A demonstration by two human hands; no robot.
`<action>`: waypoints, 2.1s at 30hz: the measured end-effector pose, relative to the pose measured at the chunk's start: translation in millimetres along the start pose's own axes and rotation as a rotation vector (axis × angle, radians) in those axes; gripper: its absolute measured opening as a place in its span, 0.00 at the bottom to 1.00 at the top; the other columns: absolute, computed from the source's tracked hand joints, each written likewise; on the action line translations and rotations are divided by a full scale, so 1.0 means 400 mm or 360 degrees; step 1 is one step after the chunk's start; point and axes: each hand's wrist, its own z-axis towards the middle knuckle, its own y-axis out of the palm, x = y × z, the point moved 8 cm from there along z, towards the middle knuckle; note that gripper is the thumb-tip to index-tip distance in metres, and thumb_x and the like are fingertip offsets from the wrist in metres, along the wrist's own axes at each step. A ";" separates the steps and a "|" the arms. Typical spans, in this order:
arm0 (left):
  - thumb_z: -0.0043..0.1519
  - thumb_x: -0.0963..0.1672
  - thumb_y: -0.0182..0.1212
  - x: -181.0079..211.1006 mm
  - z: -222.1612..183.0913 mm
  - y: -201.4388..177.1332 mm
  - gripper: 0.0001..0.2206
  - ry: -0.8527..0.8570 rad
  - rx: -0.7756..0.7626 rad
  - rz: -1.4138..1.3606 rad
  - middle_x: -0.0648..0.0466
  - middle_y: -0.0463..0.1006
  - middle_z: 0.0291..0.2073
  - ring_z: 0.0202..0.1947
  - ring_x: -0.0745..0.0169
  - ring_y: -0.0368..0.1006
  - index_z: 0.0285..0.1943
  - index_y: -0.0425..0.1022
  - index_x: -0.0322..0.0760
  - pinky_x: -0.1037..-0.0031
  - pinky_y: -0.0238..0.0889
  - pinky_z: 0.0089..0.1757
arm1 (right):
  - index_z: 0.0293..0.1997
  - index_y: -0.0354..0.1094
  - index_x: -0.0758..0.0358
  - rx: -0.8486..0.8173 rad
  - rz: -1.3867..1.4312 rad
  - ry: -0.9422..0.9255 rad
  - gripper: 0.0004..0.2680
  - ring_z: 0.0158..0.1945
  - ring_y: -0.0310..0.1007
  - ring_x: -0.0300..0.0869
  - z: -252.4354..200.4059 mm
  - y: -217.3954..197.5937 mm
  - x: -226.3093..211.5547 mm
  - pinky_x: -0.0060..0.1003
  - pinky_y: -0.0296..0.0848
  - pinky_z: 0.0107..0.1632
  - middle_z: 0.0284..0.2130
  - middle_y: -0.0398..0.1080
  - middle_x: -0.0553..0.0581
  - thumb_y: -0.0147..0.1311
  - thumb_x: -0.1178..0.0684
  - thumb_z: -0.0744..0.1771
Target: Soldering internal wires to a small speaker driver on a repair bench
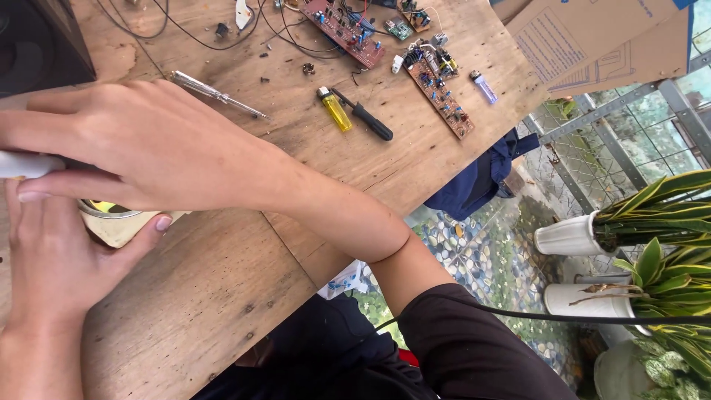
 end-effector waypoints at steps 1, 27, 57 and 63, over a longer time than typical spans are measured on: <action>0.60 0.57 0.75 0.004 0.005 -0.005 0.36 -0.0006 -0.0001 0.0002 0.32 0.75 0.46 0.59 0.28 0.71 0.54 0.71 0.14 0.51 0.66 0.65 | 0.59 0.58 0.45 -0.0003 0.0004 -0.0003 0.17 0.37 0.81 0.44 -0.001 -0.003 -0.001 0.42 0.71 0.29 0.45 0.76 0.44 0.33 0.31 0.71; 0.57 0.55 0.70 0.080 0.097 -0.066 0.32 0.0013 -0.0067 -0.0357 0.36 0.70 0.57 0.63 0.34 0.62 0.60 0.67 0.27 0.48 0.54 0.61 | 0.46 0.68 0.66 -0.0034 -0.0035 -0.0348 0.14 0.37 0.79 0.50 0.012 -0.086 -0.047 0.45 0.77 0.34 0.41 0.77 0.60 0.48 0.42 0.72; 0.49 0.54 0.76 0.072 0.109 -0.082 0.42 -0.0166 -0.0023 -0.0573 0.40 0.68 0.64 0.60 0.35 0.67 0.70 0.64 0.30 0.51 0.63 0.58 | 0.39 0.68 0.64 -0.0075 0.0164 -0.0199 0.08 0.32 0.78 0.58 0.012 -0.093 -0.004 0.49 0.76 0.34 0.27 0.74 0.60 0.59 0.49 0.68; 0.48 0.55 0.75 0.078 0.105 -0.083 0.43 -0.0169 -0.0039 -0.0464 0.40 0.68 0.64 0.60 0.37 0.67 0.68 0.65 0.27 0.51 0.64 0.57 | 0.45 0.67 0.64 -0.0066 0.0209 -0.0158 0.08 0.31 0.78 0.56 0.006 -0.101 -0.015 0.49 0.76 0.34 0.28 0.75 0.58 0.56 0.51 0.69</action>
